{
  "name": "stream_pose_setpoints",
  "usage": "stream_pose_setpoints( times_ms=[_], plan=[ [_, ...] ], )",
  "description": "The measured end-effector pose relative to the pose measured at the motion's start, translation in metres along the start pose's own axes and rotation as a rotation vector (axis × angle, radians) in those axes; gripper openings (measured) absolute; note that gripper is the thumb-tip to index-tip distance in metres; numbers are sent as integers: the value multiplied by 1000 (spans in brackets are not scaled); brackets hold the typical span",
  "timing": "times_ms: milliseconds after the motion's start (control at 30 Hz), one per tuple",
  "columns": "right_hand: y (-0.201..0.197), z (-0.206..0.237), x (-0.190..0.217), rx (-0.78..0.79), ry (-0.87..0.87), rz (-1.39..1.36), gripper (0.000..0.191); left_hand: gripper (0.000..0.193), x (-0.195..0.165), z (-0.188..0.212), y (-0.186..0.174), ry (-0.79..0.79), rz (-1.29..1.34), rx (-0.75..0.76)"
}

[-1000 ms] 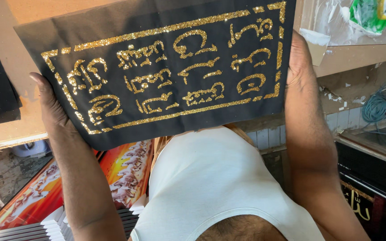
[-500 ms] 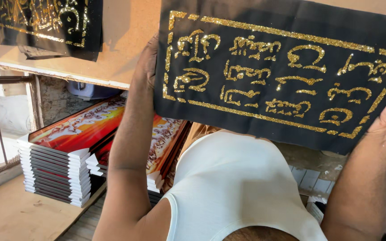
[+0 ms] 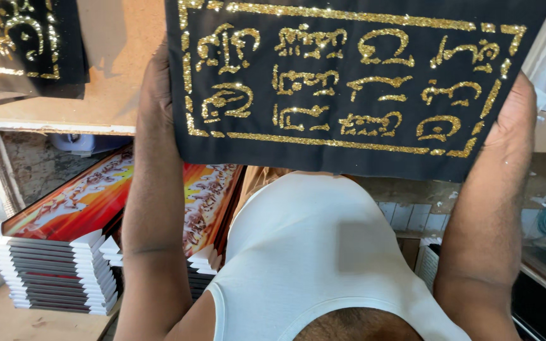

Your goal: The person spreads white glue across a cardboard sheet using a small flat spreader, then lays a black fabric banner with gold glitter calligraphy onto the glued board and presses it flat with both hands. They repeat the glue-and-mount cycle on additional cardboard sheets at the workbench.

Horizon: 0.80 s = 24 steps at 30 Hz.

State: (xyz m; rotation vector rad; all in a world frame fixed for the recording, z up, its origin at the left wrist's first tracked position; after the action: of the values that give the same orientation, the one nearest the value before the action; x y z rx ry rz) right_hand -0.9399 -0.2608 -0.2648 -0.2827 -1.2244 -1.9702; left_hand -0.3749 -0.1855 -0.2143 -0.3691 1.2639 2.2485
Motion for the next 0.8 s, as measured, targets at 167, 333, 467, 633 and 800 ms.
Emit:
stream_pose_setpoints(
  times_ms=[167,333,467,633,800],
  plan=[
    [1,7,5,-40,-20,9,24,39,-8,5,15,108,-77,20],
    [-4,10,18,-56,-64,46,23,77,-1,16,19,164,-170,-65],
    [12,17,29,-36,-121,-45,36,64,-15,31,25,472,-430,53],
    [40,57,22,108,-216,-141,101,68,-31,44,2,580,-207,103],
    [59,81,-18,387,-295,-93,105,61,-55,62,0,832,-250,185]
  ],
)
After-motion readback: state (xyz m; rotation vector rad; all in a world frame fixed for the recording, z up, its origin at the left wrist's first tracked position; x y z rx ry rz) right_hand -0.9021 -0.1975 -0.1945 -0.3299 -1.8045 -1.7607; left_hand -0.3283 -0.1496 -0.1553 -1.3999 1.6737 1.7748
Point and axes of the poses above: each hand's wrist, its own z-axis away from the middle knuckle, its own y-axis out of the palm, x = y × z, the point moved 8 cm from there along -z, towards the middle knuckle, and after that the axes turned 1 degree about -x, right-handed, at the moved point
